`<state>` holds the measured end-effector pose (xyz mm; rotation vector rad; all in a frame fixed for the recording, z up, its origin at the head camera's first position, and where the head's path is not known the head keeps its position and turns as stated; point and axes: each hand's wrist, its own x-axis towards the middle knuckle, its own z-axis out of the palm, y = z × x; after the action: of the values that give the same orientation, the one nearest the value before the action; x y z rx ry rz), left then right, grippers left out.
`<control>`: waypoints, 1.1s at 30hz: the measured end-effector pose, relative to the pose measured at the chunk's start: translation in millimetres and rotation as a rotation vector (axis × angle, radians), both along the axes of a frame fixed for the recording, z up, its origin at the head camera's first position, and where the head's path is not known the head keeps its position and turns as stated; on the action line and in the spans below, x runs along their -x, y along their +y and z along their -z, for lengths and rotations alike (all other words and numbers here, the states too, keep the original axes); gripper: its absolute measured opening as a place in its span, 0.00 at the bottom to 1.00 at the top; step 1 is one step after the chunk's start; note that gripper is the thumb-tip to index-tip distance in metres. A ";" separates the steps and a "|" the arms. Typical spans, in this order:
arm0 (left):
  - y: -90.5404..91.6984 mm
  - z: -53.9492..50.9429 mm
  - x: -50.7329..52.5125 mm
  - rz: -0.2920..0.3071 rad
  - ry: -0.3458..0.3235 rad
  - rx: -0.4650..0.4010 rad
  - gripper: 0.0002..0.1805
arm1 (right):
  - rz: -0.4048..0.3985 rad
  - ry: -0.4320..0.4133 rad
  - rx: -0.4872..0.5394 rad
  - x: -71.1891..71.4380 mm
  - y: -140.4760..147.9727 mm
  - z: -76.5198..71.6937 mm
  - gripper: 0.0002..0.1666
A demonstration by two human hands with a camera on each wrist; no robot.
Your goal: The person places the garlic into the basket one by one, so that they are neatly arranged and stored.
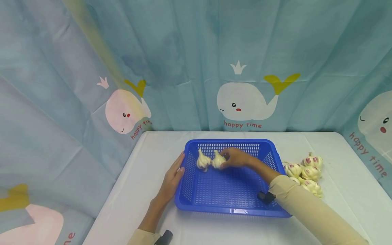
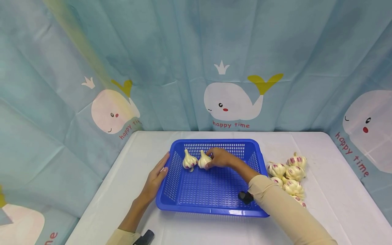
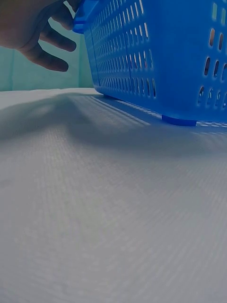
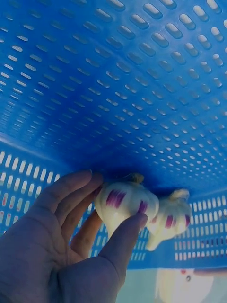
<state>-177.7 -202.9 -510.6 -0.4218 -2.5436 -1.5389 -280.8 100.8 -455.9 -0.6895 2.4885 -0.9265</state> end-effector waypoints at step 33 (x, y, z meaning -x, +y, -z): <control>-0.7 0.4 1.0 -0.003 0.006 0.003 0.31 | 0.054 -0.034 0.185 -13.6 39.9 -38.0 0.36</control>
<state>-178.7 -203.6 -511.0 -0.4223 -2.5409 -1.5312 -267.2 140.7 -417.9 -0.6600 2.4235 -1.1894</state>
